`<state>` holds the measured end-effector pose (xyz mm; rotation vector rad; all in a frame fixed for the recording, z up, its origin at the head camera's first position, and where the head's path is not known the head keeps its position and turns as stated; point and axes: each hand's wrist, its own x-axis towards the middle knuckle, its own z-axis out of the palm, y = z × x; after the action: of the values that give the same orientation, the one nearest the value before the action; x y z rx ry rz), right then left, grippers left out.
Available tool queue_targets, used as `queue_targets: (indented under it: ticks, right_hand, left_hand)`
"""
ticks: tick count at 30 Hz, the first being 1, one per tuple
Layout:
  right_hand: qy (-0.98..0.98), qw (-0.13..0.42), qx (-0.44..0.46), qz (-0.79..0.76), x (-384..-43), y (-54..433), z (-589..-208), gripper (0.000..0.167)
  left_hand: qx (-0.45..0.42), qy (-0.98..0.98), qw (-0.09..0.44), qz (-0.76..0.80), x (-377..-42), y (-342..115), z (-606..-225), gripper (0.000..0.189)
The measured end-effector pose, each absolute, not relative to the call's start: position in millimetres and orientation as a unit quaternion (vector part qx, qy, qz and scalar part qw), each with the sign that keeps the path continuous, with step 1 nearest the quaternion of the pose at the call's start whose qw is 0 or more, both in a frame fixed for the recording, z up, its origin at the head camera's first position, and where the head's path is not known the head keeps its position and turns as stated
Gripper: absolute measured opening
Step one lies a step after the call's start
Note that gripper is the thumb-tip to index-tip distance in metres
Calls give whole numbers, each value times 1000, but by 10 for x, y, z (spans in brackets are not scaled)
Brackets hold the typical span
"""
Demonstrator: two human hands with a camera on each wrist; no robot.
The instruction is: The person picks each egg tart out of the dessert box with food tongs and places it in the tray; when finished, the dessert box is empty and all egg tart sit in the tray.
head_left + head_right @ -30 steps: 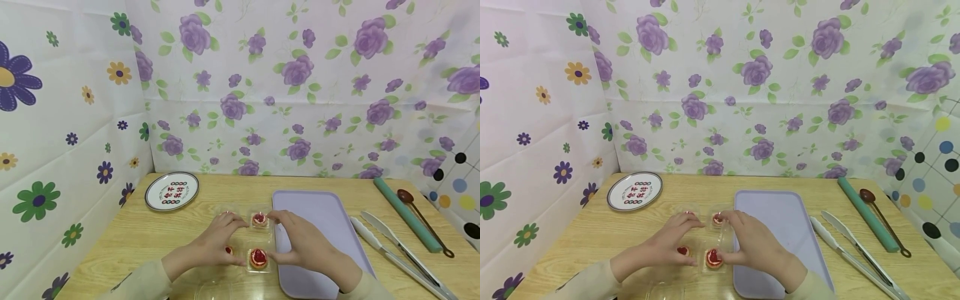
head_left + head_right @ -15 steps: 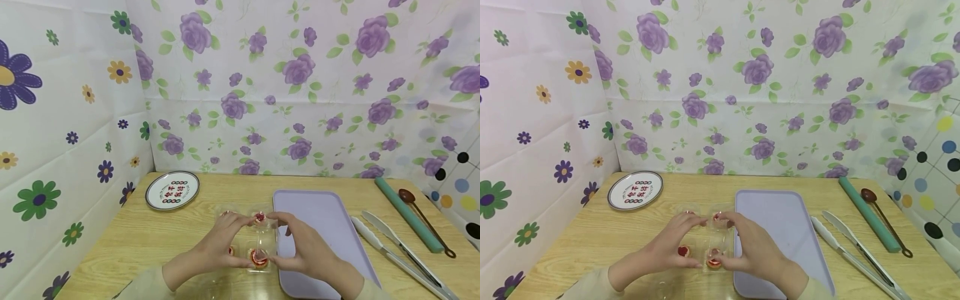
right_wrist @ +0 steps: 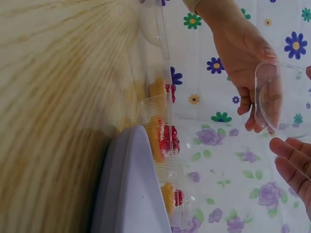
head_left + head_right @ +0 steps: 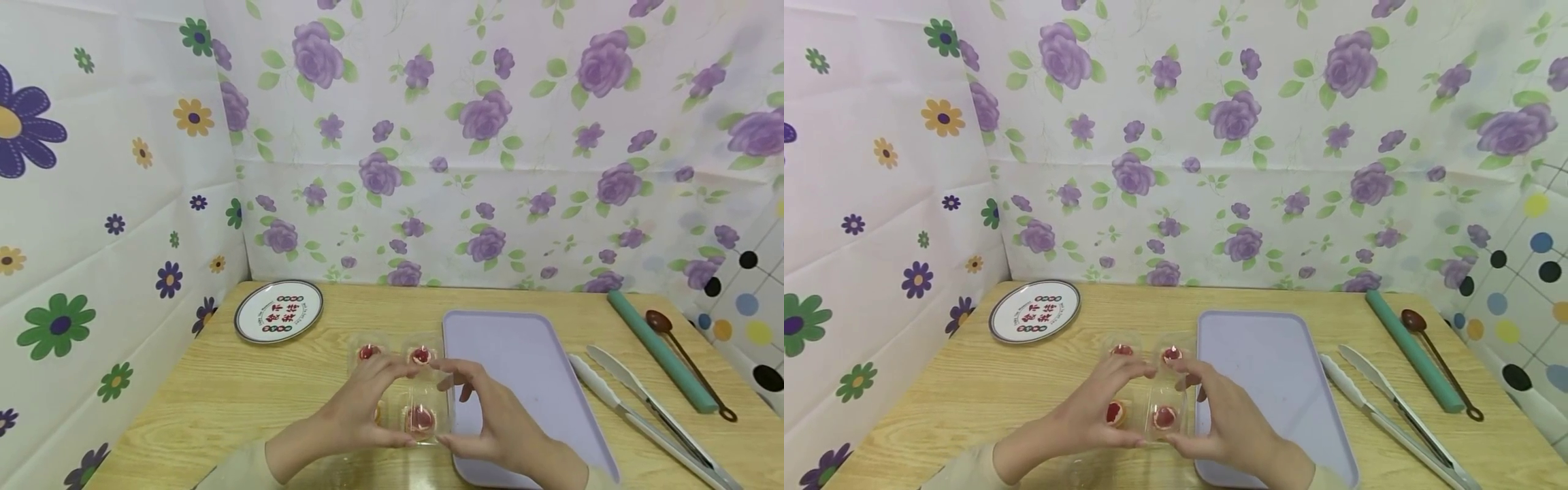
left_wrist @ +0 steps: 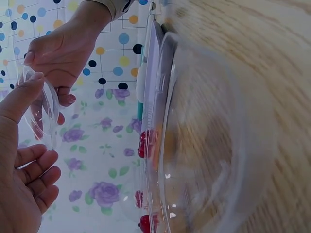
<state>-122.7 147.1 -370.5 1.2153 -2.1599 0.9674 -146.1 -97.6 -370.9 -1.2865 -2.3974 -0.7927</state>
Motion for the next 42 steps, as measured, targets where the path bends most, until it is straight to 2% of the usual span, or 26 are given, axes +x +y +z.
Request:
queue_targets:
  ticks: [4, 11, 20, 25, 27, 32, 34, 37, 42]
  right_hand:
    - [-790, 233, 442, 355, -1196, 1489, -3731, 81]
    - [-785, 238, 448, 356, -1166, 1531, -3747, 87]
    - [-797, 193, 455, 348, -1086, 1639, -3832, 88]
    - [-812, 179, 452, 324, -1035, 1681, -3918, 80]
    - [-826, 153, 440, 318, -1011, 1691, -3950, 76]
    - [-862, 39, 389, 322, -967, 1713, -3999, 72]
    - [-866, 9, 384, 321, -965, 1719, -4013, 72]
    - [-863, -13, 394, 316, -970, 1722, -4040, 71]
    - [-860, -19, 417, 295, -981, 1721, -4104, 66]
  left_hand:
    - [-441, -838, 149, -283, -1429, -976, -3714, 76]
    - [-427, -844, 166, -279, -1365, -993, -3698, 81]
    - [-440, -840, 210, -239, -1267, -971, -3698, 80]
    - [-460, -834, 222, -211, -1217, -974, -3763, 78]
    - [-469, -831, 228, -195, -1205, -984, -3798, 76]
    - [-491, -820, 248, -159, -1199, -1024, -3908, 75]
    - [-495, -817, 252, -153, -1196, -1038, -3957, 75]
    - [-496, -817, 255, -147, -1189, -1052, -4030, 75]
    - [-506, -810, 266, -131, -1194, -1063, -4126, 70]
